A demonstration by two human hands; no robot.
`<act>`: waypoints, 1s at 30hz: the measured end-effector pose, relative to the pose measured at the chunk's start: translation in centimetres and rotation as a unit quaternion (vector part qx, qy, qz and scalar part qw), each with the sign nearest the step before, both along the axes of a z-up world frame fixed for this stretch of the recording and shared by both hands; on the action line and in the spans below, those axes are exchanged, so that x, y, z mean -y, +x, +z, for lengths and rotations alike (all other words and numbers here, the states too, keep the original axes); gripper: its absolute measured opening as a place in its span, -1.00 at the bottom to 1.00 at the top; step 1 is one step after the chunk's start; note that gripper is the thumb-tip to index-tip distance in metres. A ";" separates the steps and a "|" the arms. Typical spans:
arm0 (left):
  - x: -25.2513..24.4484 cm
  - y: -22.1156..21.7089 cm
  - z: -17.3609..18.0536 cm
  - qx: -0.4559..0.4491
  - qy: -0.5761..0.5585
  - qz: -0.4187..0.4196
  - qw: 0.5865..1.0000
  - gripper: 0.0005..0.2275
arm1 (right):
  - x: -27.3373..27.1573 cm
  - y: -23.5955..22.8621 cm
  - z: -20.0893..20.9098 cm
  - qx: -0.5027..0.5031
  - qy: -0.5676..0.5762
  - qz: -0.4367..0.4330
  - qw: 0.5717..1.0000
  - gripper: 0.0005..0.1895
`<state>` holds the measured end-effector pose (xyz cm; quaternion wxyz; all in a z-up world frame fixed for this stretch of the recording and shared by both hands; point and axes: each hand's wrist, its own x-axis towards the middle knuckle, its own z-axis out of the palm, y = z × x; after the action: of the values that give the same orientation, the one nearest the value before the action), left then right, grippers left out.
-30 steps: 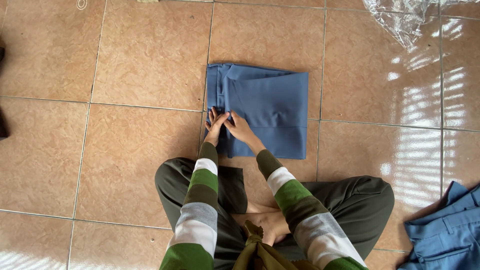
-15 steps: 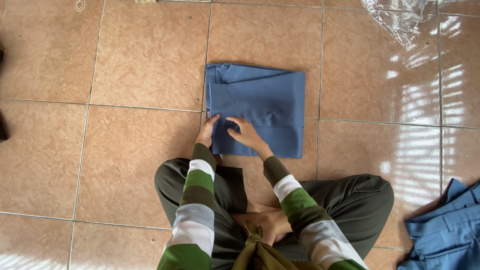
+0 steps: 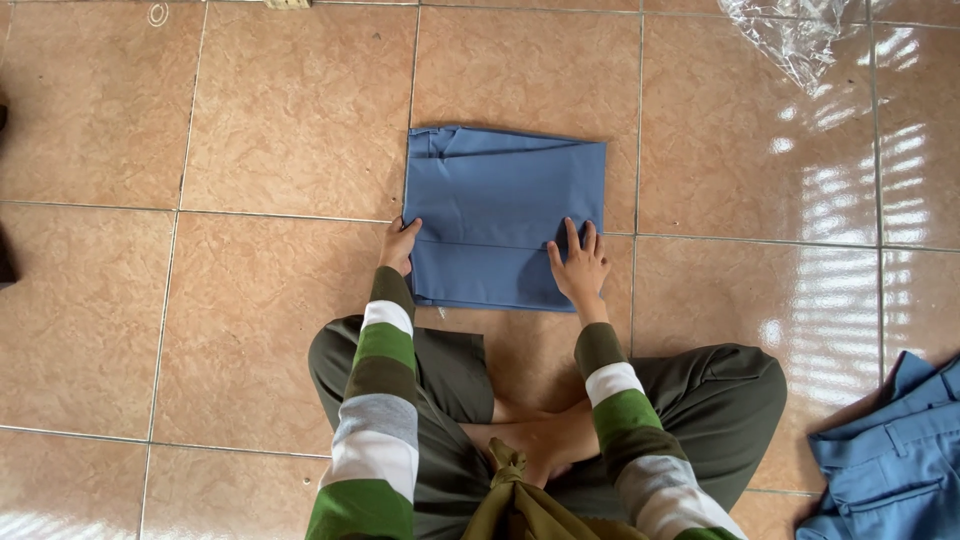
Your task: Folding blue trousers into neat rectangular shapes on the floor of a garment factory.
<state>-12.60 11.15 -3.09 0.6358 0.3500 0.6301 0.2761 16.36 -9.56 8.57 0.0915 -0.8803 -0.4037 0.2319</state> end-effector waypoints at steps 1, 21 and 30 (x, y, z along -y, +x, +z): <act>-0.1 0.2 0.7 0.000 0.000 0.000 1.000 -0.46 | 0.2 0.5 -0.1 0.000 0.000 0.000 1.000 -0.34; 0.1 8.0 11.1 -0.438 0.312 -0.189 0.821 -0.21 | -1.0 3.2 -0.7 0.139 -0.107 0.139 0.975 0.15; 7.2 9.6 5.5 -0.478 0.328 -0.205 0.789 -0.18 | -1.3 1.5 -2.8 0.230 -0.104 0.121 0.960 0.26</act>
<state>-3.02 3.92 2.42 0.1427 0.7454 0.6387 0.1268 17.88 -8.23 5.81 -0.1243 -0.8591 -0.4910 0.0733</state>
